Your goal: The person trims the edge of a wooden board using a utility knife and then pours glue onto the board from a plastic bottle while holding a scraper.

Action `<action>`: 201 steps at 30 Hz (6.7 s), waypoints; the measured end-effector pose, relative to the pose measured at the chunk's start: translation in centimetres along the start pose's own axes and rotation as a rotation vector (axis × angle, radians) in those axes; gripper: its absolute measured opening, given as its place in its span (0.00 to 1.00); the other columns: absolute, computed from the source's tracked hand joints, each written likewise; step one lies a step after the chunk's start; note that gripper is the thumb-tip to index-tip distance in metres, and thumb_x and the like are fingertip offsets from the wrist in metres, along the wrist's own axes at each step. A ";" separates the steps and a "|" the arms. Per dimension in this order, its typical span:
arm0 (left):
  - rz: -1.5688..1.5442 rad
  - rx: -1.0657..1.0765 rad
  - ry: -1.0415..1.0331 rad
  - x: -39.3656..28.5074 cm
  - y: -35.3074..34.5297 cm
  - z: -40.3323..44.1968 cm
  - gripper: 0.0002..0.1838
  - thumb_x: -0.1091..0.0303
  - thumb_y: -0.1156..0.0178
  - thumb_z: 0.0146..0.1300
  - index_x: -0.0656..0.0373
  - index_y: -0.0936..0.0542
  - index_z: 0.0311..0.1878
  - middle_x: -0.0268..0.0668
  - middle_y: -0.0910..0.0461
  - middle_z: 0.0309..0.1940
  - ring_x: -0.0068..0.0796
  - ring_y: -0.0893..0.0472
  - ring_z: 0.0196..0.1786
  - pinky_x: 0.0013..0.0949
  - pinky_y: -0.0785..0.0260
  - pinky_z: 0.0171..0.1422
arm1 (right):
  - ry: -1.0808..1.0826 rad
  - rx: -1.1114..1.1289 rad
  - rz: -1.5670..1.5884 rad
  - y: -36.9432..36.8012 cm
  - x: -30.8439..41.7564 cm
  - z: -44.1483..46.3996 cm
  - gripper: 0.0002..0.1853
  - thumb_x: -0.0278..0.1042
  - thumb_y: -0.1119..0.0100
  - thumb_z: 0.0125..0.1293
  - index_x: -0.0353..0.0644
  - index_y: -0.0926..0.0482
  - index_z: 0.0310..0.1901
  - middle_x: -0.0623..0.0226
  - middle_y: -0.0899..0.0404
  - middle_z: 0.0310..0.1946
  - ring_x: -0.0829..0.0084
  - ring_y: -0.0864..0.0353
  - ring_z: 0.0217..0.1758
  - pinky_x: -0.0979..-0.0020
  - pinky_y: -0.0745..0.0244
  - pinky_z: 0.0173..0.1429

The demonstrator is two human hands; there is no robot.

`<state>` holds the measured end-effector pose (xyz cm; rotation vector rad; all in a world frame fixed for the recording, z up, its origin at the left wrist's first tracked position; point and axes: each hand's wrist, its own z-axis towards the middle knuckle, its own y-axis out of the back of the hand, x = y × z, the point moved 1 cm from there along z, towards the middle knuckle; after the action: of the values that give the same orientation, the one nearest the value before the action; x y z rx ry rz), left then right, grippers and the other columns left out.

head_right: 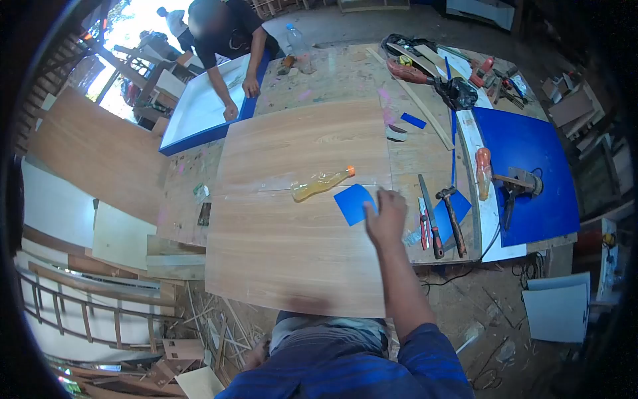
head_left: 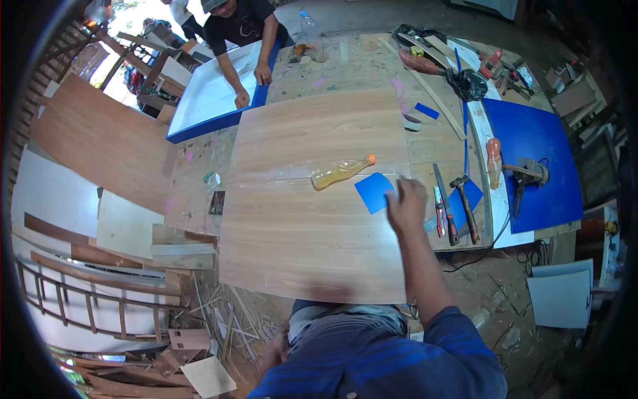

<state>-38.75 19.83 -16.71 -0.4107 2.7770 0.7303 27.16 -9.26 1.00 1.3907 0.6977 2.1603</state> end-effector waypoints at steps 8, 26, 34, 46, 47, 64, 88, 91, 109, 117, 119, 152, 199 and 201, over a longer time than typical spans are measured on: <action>0.029 0.645 -0.549 -35.3 5.9 -12.6 0.22 0.53 0.39 0.86 0.65 0.14 0.61 0.40 0.08 0.52 0.33 0.11 0.56 0.35 0.21 0.65 | -0.256 0.270 -0.356 -2.8 5.7 1.1 0.46 0.51 0.13 0.55 0.33 0.23 0.70 0.49 0.17 0.56 0.46 0.19 0.64 0.51 0.22 0.67; 0.850 -0.159 -1.523 -45.7 -3.3 -6.3 0.52 0.41 0.38 0.76 0.68 0.44 0.89 0.64 0.50 0.90 0.62 0.55 0.94 0.65 0.67 0.95 | -0.206 0.619 -0.492 11.3 11.2 -6.1 0.09 0.33 0.35 0.72 0.51 0.10 0.51 0.54 0.08 0.41 0.45 0.09 0.48 0.45 0.16 0.53; 0.948 0.976 -1.676 -34.7 -8.7 -5.2 0.27 0.55 0.28 0.69 0.54 0.14 0.69 0.49 0.12 0.63 0.49 0.13 0.66 0.48 0.20 0.72 | 0.168 0.506 -0.402 0.4 8.6 -3.7 0.16 0.34 0.41 0.72 0.51 0.08 0.55 0.54 0.08 0.44 0.50 0.08 0.50 0.49 0.15 0.57; 0.790 0.047 -1.855 -52.7 -10.8 -6.1 0.52 0.40 0.33 0.72 0.70 0.38 0.85 0.60 0.41 0.87 0.56 0.45 0.91 0.57 0.58 0.95 | -0.532 0.731 -0.506 21.7 12.2 -27.6 0.14 0.27 0.35 0.73 0.49 0.07 0.56 0.52 0.07 0.46 0.46 0.07 0.51 0.54 0.13 0.56; 0.876 -0.029 -1.827 -52.8 -12.6 -6.3 0.57 0.36 0.34 0.72 0.72 0.43 0.87 0.61 0.47 0.89 0.56 0.51 0.94 0.58 0.65 0.97 | -0.556 0.615 -0.465 21.5 12.6 -28.0 0.14 0.26 0.34 0.73 0.47 0.08 0.56 0.52 0.07 0.47 0.48 0.07 0.52 0.55 0.13 0.56; 1.120 -0.020 -1.717 -46.6 -13.5 -11.5 0.49 0.39 0.43 0.78 0.65 0.41 0.89 0.55 0.44 0.90 0.52 0.49 0.93 0.61 0.62 0.96 | -0.821 -0.033 0.157 23.8 3.5 -28.7 0.10 0.26 0.32 0.80 0.30 0.13 0.56 0.70 0.11 0.45 0.81 0.16 0.47 0.73 0.21 0.56; 0.600 -0.452 -0.988 -27.0 -14.2 -19.9 0.41 0.57 0.39 0.79 0.64 0.39 0.88 0.63 0.43 0.88 0.64 0.47 0.92 0.66 0.60 0.94 | 0.534 1.085 -0.171 14.6 -2.7 -6.9 0.16 0.26 0.34 0.61 0.51 0.06 0.49 0.53 0.08 0.44 0.49 0.09 0.54 0.47 0.15 0.62; 0.585 -0.538 -0.912 -24.6 -13.7 -20.7 0.36 0.57 0.39 0.79 0.62 0.31 0.85 0.60 0.37 0.86 0.64 0.41 0.89 0.66 0.54 0.92 | 0.258 1.179 -0.015 20.3 -1.2 -8.8 0.19 0.26 0.33 0.62 0.54 0.06 0.53 0.54 0.08 0.45 0.48 0.09 0.51 0.46 0.16 0.60; 0.229 -0.612 -1.361 -46.3 -8.7 -14.6 0.24 0.64 0.21 0.64 0.62 0.14 0.61 0.53 0.13 0.62 0.57 0.16 0.66 0.52 0.23 0.73 | -0.197 0.520 0.230 21.2 -4.4 -11.0 0.13 0.30 0.30 0.73 0.40 0.08 0.56 0.52 0.07 0.48 0.55 0.07 0.51 0.60 0.15 0.57; 0.394 -0.515 -1.450 -62.3 -10.0 -6.8 0.42 0.63 0.17 0.58 0.63 0.24 0.74 0.52 0.15 0.64 0.58 0.17 0.68 0.52 0.24 0.76 | -0.373 0.299 0.188 18.6 -1.2 -12.5 0.12 0.30 0.29 0.75 0.35 0.09 0.55 0.52 0.08 0.44 0.60 0.07 0.47 0.63 0.17 0.54; 0.326 -0.318 -1.391 -63.3 -9.5 -5.3 0.42 0.65 0.17 0.59 0.64 0.26 0.75 0.50 0.15 0.62 0.54 0.15 0.66 0.48 0.21 0.73 | -0.421 0.279 0.240 17.1 0.0 -12.4 0.12 0.30 0.29 0.73 0.36 0.09 0.55 0.49 0.07 0.45 0.56 0.06 0.47 0.62 0.16 0.55; -1.146 0.095 -1.392 -71.5 1.8 -14.3 0.35 0.33 0.39 0.78 0.59 0.22 0.65 0.41 0.17 0.43 0.38 0.14 0.43 0.43 0.19 0.52 | -0.518 -0.054 0.658 -0.1 2.0 -9.1 0.13 0.38 0.35 0.85 0.36 0.19 0.44 0.71 0.17 0.33 0.83 0.22 0.35 0.72 0.24 0.37; -1.143 -0.425 -1.439 -59.0 23.4 -6.4 0.41 0.27 0.49 0.76 0.65 0.22 0.58 0.45 0.19 0.35 0.41 0.16 0.39 0.44 0.19 0.47 | -0.476 -0.044 0.721 -7.0 5.0 0.3 0.10 0.37 0.34 0.83 0.38 0.18 0.53 0.70 0.14 0.42 0.81 0.18 0.40 0.74 0.23 0.41; -1.118 -0.422 -1.444 -58.0 24.0 -5.9 0.41 0.26 0.50 0.76 0.64 0.21 0.57 0.44 0.20 0.33 0.40 0.17 0.37 0.43 0.20 0.45 | -0.424 -0.032 0.626 -7.7 3.5 -0.6 0.09 0.37 0.35 0.83 0.40 0.20 0.47 0.72 0.18 0.38 0.81 0.22 0.39 0.74 0.26 0.41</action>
<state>6.46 48.91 16.24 -0.8869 0.8183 0.7632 26.20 -1.27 -1.81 2.1714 0.0617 2.1560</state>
